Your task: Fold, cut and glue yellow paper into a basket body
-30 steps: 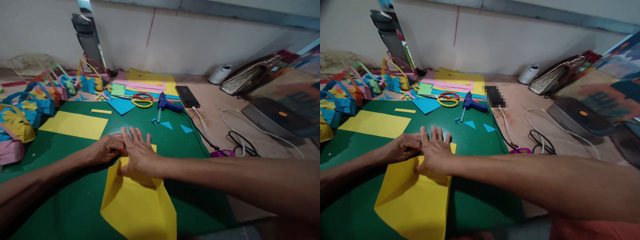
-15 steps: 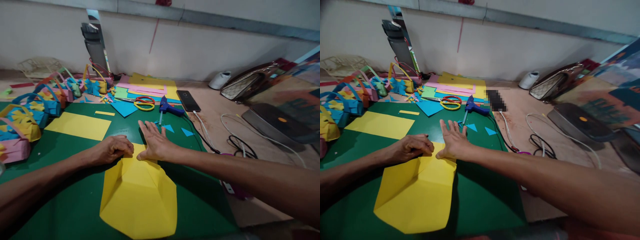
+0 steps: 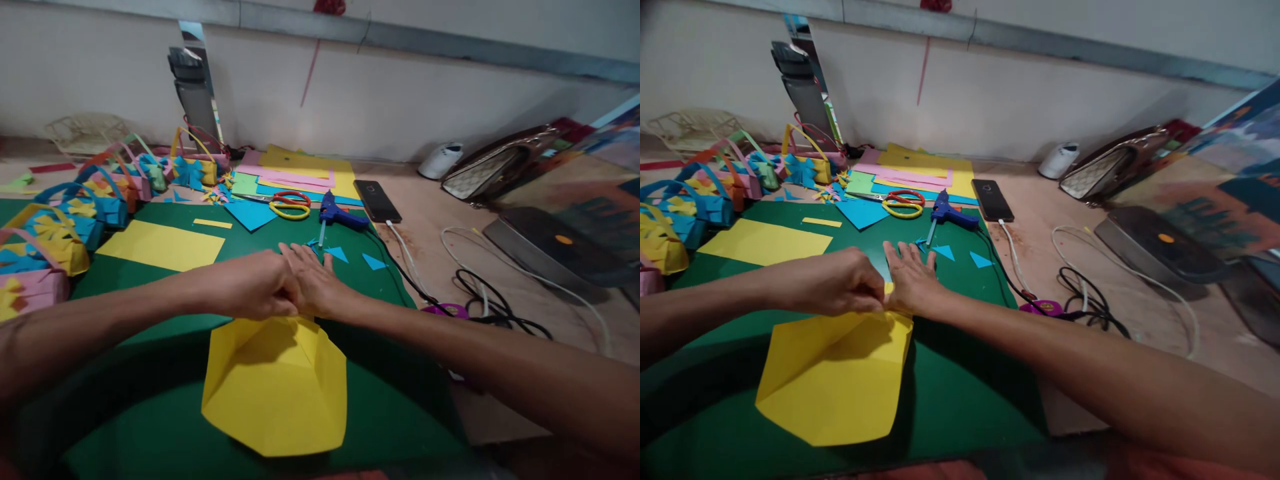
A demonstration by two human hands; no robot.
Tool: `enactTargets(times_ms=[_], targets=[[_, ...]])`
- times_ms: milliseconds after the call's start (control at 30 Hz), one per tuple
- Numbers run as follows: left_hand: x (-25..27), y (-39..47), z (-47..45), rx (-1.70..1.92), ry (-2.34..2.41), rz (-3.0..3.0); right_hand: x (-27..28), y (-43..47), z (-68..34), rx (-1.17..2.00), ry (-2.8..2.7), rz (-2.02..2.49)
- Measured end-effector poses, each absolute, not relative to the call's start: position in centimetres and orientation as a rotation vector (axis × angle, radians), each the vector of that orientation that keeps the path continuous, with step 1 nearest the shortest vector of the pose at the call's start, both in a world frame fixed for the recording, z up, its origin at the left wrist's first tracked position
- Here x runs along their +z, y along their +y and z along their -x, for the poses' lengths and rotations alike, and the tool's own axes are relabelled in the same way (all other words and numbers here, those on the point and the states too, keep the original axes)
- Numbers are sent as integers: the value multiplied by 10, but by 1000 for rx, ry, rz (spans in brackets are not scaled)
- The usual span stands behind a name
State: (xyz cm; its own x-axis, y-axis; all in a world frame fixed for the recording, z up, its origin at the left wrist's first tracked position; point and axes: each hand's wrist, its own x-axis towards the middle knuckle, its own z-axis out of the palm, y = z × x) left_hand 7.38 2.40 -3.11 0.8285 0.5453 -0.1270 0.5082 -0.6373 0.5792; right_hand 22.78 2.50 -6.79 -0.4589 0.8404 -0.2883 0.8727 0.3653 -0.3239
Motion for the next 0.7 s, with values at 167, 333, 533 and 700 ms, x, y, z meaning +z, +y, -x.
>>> enactTargets(times_ms=[167,333,533,700], targets=[[-50,22,-96,-294,876,-2190,-69,24,-235,-744,2581,-1550],[-62,16,-105,-245,1063,-2275,-65,21,-252,-793,2679,-1653],[-60,15,-119,-377,1223,-2311,-70,-2,-276,-840,2969,-1731],[-57,13,-127,-498,1307,-2313,-80,-22,-286,-784,3093,-1717]])
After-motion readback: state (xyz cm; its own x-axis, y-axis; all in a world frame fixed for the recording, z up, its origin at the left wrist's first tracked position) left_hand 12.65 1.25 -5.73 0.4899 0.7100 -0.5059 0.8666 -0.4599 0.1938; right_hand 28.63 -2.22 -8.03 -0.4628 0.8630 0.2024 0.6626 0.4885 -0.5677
